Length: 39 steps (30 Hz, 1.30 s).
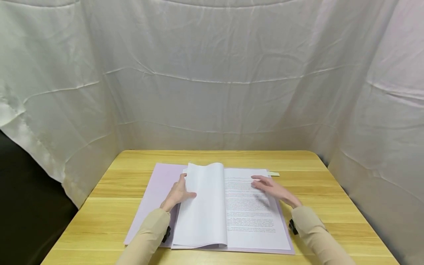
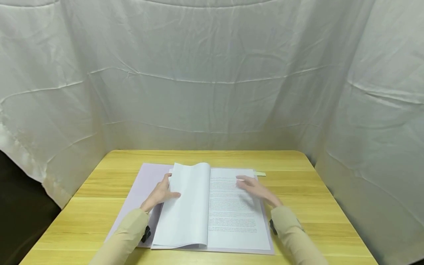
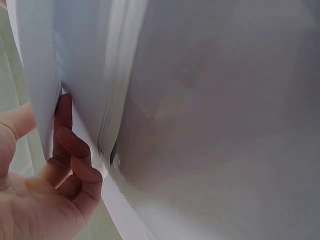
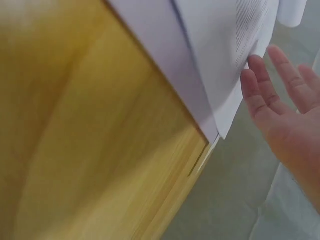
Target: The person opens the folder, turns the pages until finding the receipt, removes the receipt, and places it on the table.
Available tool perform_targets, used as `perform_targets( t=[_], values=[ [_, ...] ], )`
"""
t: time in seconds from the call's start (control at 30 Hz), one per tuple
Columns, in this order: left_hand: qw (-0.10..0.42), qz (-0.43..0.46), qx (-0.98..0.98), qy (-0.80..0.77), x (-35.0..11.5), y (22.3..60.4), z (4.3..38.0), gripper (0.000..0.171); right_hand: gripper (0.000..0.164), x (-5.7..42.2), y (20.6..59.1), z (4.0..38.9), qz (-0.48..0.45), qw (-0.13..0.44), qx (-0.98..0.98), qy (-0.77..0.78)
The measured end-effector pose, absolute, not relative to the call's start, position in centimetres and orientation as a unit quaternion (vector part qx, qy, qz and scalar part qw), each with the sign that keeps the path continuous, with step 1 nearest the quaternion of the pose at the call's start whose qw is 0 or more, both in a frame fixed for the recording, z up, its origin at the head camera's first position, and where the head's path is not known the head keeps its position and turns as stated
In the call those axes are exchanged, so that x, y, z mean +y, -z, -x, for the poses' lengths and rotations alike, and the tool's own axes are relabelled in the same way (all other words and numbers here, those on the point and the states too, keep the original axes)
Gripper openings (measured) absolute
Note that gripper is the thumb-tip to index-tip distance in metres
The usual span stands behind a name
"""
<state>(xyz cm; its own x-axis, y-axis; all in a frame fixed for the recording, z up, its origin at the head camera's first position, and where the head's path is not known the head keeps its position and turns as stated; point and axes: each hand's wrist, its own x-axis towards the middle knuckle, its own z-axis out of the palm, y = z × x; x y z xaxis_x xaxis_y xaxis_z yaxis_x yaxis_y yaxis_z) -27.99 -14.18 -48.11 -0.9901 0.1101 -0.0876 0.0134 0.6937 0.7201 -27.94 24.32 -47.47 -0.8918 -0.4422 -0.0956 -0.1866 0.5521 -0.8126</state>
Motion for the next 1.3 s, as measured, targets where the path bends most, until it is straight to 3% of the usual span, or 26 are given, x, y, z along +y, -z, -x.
perform_targets(
  t=[0.3, 0.67, 0.97, 1.13, 1.3],
  values=[
    [0.053, -0.042, 0.934, -0.35, -14.0, 48.2, 27.7, 0.103, 0.059, 24.8, 48.3, 30.0, 0.186, 0.108, 0.886, 0.41],
    [-0.004, -0.087, 0.952, -0.293, -13.5, 48.6, 27.8, 0.091, 0.059, 25.1, 49.3, 31.9, 0.149, 0.053, 0.915, 0.371],
    [0.06, -0.206, 0.91, -0.355, -13.9, 49.0, 28.2, 0.067, 0.059, 25.1, 49.8, 32.9, 0.084, 0.044, 0.936, 0.338],
    [0.091, -0.298, 0.88, -0.359, -14.1, 49.3, 28.4, 0.063, 0.061, 25.3, 49.9, 33.4, 0.081, 0.035, 0.938, 0.335],
    [0.142, -0.285, 0.876, -0.362, -14.0, 49.3, 28.5, 0.063, 0.059, 25.5, 49.9, 33.8, 0.081, 0.019, 0.938, 0.337]
  ],
)
